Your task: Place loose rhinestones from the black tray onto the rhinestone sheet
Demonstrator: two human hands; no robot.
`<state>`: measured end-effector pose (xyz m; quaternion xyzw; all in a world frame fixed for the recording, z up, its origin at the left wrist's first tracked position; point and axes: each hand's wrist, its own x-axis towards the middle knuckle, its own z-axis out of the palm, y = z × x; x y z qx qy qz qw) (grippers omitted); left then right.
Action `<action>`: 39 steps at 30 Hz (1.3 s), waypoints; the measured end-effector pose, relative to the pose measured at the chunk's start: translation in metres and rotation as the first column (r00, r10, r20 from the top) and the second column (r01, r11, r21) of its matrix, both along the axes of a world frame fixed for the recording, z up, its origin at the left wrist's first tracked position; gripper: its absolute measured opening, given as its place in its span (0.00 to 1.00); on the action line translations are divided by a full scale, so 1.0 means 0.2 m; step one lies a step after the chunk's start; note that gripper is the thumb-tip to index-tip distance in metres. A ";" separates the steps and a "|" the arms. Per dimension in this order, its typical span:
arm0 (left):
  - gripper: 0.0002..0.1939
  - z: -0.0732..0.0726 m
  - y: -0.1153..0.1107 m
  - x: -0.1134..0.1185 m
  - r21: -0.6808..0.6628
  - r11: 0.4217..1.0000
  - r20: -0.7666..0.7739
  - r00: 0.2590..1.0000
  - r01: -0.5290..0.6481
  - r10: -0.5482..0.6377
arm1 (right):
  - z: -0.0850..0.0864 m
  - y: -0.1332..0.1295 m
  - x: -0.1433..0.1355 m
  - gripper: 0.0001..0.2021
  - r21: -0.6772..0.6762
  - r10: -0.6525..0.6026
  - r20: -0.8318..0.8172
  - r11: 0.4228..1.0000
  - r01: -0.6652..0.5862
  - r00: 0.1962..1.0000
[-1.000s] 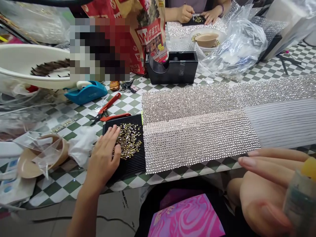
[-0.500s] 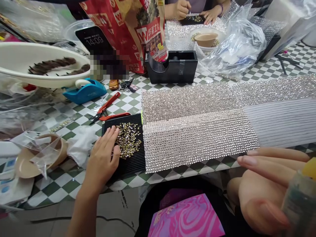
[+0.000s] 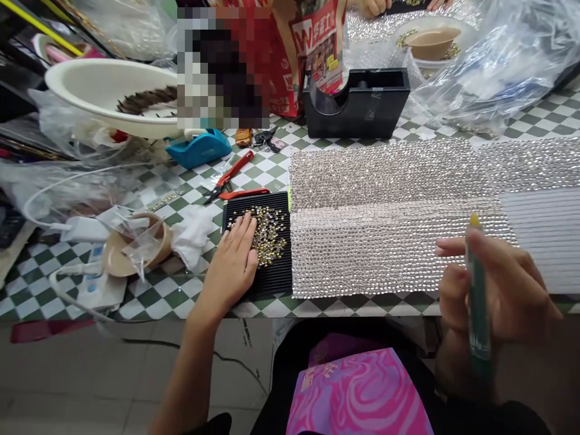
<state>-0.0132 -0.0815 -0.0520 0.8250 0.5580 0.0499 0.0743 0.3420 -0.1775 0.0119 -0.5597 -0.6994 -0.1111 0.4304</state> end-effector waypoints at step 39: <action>0.32 0.01 -0.15 0.08 0.041 0.999 -0.141 0.990 0.007 -0.002 | -0.39 0.04 0.13 0.42 0.031 -0.056 -0.045 0.998 0.058 0.997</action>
